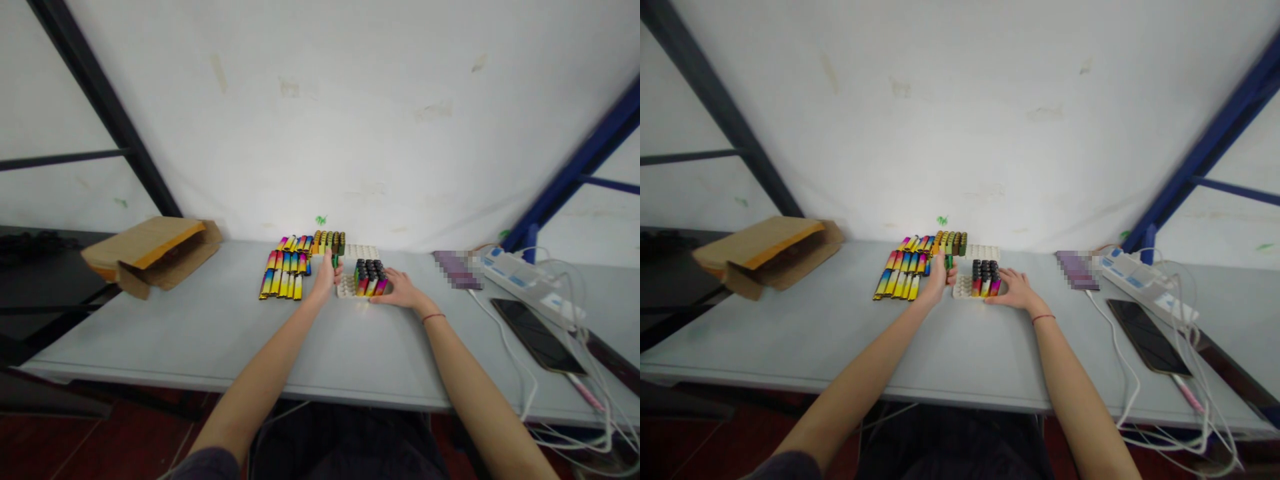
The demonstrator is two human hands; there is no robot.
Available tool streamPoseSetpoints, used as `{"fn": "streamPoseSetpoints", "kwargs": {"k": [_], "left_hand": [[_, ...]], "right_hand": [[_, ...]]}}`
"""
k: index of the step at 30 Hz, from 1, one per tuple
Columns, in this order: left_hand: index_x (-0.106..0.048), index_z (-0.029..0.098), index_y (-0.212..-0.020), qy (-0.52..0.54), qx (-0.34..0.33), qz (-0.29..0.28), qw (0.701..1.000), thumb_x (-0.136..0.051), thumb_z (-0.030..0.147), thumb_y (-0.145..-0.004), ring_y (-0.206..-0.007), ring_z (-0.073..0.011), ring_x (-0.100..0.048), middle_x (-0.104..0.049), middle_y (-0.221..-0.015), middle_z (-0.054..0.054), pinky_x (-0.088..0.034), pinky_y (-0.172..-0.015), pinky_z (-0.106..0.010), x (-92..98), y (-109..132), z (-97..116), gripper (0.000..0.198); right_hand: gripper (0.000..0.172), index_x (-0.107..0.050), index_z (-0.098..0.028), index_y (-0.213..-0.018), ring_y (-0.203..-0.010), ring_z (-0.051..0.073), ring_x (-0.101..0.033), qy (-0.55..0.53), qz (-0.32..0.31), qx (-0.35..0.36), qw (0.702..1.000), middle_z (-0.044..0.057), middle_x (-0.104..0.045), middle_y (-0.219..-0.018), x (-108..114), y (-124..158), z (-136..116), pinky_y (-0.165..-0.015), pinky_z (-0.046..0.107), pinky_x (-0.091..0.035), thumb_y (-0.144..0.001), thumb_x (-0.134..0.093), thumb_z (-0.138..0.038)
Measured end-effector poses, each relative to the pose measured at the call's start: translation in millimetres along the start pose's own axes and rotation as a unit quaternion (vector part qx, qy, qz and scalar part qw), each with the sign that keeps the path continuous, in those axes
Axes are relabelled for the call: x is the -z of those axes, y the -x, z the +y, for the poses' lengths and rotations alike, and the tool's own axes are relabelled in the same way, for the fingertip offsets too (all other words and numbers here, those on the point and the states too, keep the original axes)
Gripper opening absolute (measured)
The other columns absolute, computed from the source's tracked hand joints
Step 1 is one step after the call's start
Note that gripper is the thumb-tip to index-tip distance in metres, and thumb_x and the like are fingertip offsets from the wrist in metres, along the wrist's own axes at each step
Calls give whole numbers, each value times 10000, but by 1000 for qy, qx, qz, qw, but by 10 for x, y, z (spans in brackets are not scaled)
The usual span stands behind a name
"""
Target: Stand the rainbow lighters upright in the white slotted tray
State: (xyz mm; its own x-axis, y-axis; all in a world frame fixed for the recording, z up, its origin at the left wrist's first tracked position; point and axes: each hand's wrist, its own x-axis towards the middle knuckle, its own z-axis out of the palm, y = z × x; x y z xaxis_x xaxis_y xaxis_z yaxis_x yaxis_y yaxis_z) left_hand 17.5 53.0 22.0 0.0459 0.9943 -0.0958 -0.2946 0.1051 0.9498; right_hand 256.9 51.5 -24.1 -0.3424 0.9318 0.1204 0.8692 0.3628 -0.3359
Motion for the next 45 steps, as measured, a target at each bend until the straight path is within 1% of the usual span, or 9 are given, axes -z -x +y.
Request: {"fn": "streamPoseSetpoints", "kwargs": {"k": [5,9,20,24,27,31,33,38,45], "left_hand": [[-531,201,-1047,-157,-149,-17,976,-516,355,-947,-741,-123,-610,-623,-824,-4,-489,-692,-224,34,-63,-137,185],[-625,190,-1087,-275,-245,-20,929,-537,262,-928,-1136,-192,-592,-644,-1198,-99,-469,-987,-308,85,-100,-159,195],[-652,179,-1169,-384,-280,-89,875,-518,246,-932,-1174,-226,-604,-667,-1231,-118,-425,-1081,-365,191,-180,-236,280],[-551,205,-1343,-441,-258,-84,855,-500,205,-934,-1076,-219,-641,-690,-1158,-94,-465,-1020,-372,177,-105,-201,412],[-529,195,-1378,-530,-239,-56,812,-521,184,-915,-1133,-246,-624,-676,-1199,-122,-459,-1018,-388,181,-1,-61,462],[-725,171,-1061,-691,-142,36,707,-476,208,-920,-1180,-321,-612,-677,-1206,-181,-438,-1013,-439,356,120,313,289],[-752,167,-979,-728,-50,55,681,-489,245,-902,-1131,-349,-645,-707,-1146,-195,-458,-958,-453,511,143,508,284],[-765,231,-936,-736,83,61,669,-644,380,-796,-1200,-396,-587,-725,-1146,-170,-398,-1000,-539,781,143,710,237],[-750,236,-895,-760,32,34,649,-775,404,-655,-1173,-442,-543,-737,-1061,-172,-348,-979,-635,821,75,552,295]], "right_hand": [[970,-488,-207,-1472,-1437,417,-367,-3,-8,-15,1000,172,-461,-1540,19,20,-43,-1178,620,-231,-689,-711,-734],[980,-479,-200,-1480,-1453,414,-345,-4,-6,-19,1000,173,-453,-1545,14,25,-47,-1185,623,-221,-687,-717,-725],[996,-461,-190,-1489,-1455,407,-343,-11,-13,-21,1000,188,-435,-1554,19,22,-53,-1187,631,-193,-689,-721,-723],[980,-459,-214,-1491,-1455,408,-343,-15,-11,-21,1000,178,-435,-1557,12,26,-54,-1184,636,-190,-690,-726,-711],[984,-457,-215,-1493,-1456,415,-339,-13,-10,-26,1000,178,-434,-1557,12,28,-59,-1184,638,-187,-688,-725,-712],[966,-478,-207,-1476,-1457,417,-335,-10,-18,-22,1000,183,-431,-1558,33,32,-76,-1180,646,-195,-696,-708,-729],[950,-499,-213,-1459,-1455,413,-339,-9,-20,-14,1000,174,-446,-1549,45,32,-83,-1178,636,-216,-697,-701,-741],[995,-479,-197,-1478,-1458,420,-331,-7,-20,-22,1000,180,-445,-1547,45,34,-80,-1184,635,-208,-686,-697,-759],[1037,-437,-181,-1509,-1476,434,-291,-12,-25,-35,999,196,-395,-1577,20,36,-62,-1187,664,-170,-686,-702,-754]]}}
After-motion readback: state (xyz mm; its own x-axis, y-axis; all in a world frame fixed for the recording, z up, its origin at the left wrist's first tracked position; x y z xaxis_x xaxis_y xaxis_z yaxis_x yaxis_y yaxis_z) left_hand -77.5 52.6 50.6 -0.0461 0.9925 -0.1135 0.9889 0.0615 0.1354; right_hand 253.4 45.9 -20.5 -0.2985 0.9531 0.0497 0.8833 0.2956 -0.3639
